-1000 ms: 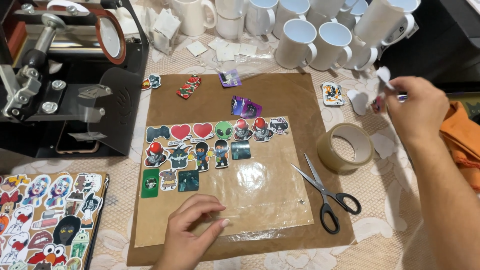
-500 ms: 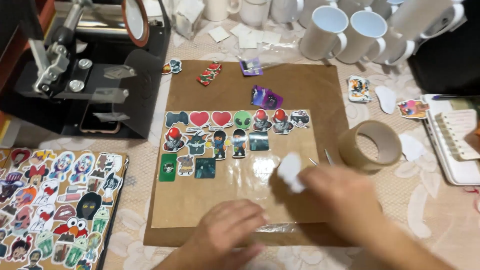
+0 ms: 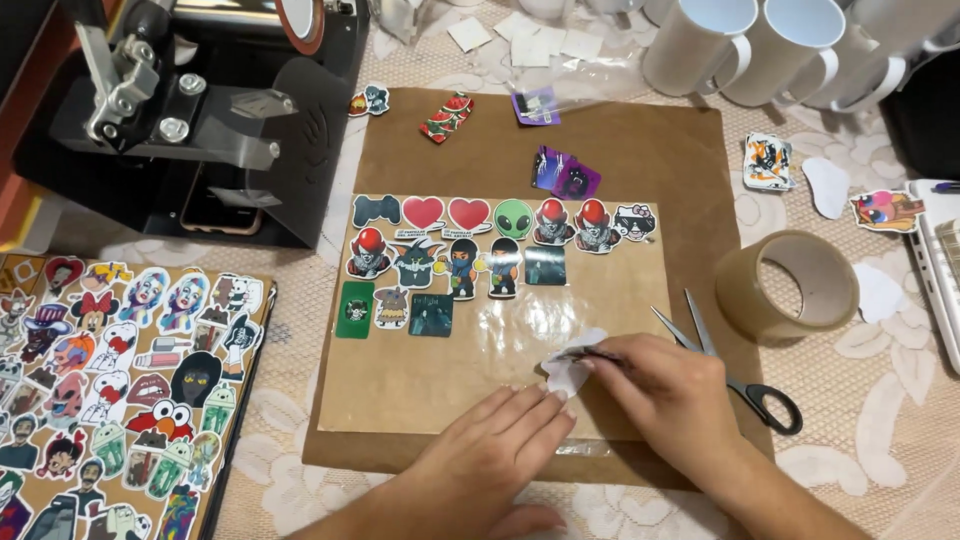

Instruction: Peeling stickers from backing, cutting them with scissors, and arranging them on a surface for preparation.

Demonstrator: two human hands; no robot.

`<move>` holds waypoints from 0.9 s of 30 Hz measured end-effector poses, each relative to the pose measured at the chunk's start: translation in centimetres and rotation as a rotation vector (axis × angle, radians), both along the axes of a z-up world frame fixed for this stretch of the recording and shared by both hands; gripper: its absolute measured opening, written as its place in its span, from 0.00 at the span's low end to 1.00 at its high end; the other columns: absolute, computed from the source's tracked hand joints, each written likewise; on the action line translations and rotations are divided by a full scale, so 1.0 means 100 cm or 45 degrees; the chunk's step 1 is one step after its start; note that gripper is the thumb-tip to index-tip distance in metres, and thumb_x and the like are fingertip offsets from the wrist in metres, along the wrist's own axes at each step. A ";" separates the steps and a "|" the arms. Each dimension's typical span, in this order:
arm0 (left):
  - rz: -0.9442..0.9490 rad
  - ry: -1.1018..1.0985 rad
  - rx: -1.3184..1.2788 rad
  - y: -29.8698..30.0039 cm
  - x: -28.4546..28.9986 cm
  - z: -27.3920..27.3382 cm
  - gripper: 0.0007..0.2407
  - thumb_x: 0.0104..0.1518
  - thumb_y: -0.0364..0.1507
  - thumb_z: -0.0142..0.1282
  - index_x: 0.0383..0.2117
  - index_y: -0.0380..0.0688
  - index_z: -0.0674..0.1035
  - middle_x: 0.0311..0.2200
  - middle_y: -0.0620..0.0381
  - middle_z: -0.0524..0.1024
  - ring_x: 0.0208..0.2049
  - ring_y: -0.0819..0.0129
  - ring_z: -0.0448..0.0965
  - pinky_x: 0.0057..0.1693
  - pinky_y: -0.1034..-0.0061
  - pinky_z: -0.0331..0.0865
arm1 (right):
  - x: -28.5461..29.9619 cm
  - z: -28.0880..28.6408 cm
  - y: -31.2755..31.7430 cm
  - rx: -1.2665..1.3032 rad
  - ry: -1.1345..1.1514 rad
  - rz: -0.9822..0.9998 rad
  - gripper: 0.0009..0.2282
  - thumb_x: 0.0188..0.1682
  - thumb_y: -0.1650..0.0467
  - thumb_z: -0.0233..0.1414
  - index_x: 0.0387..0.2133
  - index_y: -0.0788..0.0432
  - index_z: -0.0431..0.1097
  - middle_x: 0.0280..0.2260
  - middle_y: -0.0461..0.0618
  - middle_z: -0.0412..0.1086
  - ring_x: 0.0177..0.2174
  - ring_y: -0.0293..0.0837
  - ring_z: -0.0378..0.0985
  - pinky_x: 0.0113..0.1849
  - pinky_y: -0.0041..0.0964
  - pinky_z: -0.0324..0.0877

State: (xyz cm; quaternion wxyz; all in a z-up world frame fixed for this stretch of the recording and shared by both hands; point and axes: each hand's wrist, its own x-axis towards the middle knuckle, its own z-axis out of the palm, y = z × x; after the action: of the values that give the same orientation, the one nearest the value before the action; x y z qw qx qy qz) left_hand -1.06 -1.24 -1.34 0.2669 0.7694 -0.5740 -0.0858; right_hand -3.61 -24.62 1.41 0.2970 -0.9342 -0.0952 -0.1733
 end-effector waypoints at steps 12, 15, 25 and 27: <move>-0.027 -0.042 -0.056 -0.002 -0.002 -0.008 0.36 0.60 0.54 0.35 0.61 0.29 0.64 0.62 0.33 0.63 0.67 0.39 0.56 0.69 0.52 0.45 | 0.003 0.006 -0.012 0.213 0.359 -0.109 0.22 0.35 0.61 0.65 0.44 0.52 0.76 0.37 0.48 0.81 0.34 0.36 0.85 0.39 0.30 0.80; -0.054 -0.114 0.008 -0.002 -0.003 -0.011 0.37 0.61 0.54 0.32 0.63 0.28 0.62 0.62 0.31 0.62 0.67 0.39 0.56 0.70 0.52 0.44 | 0.004 0.003 -0.005 0.027 0.163 -0.020 0.13 0.42 0.63 0.62 0.36 0.54 0.76 0.35 0.41 0.79 0.29 0.36 0.81 0.34 0.29 0.72; -0.087 -0.103 0.077 -0.004 0.001 -0.009 0.40 0.53 0.52 0.52 0.67 0.35 0.59 0.61 0.35 0.62 0.66 0.41 0.56 0.68 0.52 0.45 | 0.016 0.012 -0.025 0.486 0.027 -0.378 0.03 0.45 0.78 0.61 0.31 0.64 0.76 0.29 0.51 0.78 0.26 0.39 0.77 0.30 0.29 0.73; -0.098 -0.026 0.093 -0.003 0.002 -0.006 0.40 0.52 0.50 0.55 0.67 0.34 0.58 0.62 0.34 0.60 0.67 0.40 0.53 0.68 0.51 0.43 | 0.011 0.017 -0.028 0.114 -0.247 -0.274 0.02 0.47 0.79 0.60 0.28 0.64 0.76 0.30 0.51 0.76 0.31 0.41 0.77 0.36 0.31 0.72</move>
State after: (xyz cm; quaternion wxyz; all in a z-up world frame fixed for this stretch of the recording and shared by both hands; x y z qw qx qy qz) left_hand -0.84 -1.59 -1.95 0.2293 0.7567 -0.6024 -0.1092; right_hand -2.50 -27.39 3.15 0.3076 -0.9036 -0.0151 -0.2977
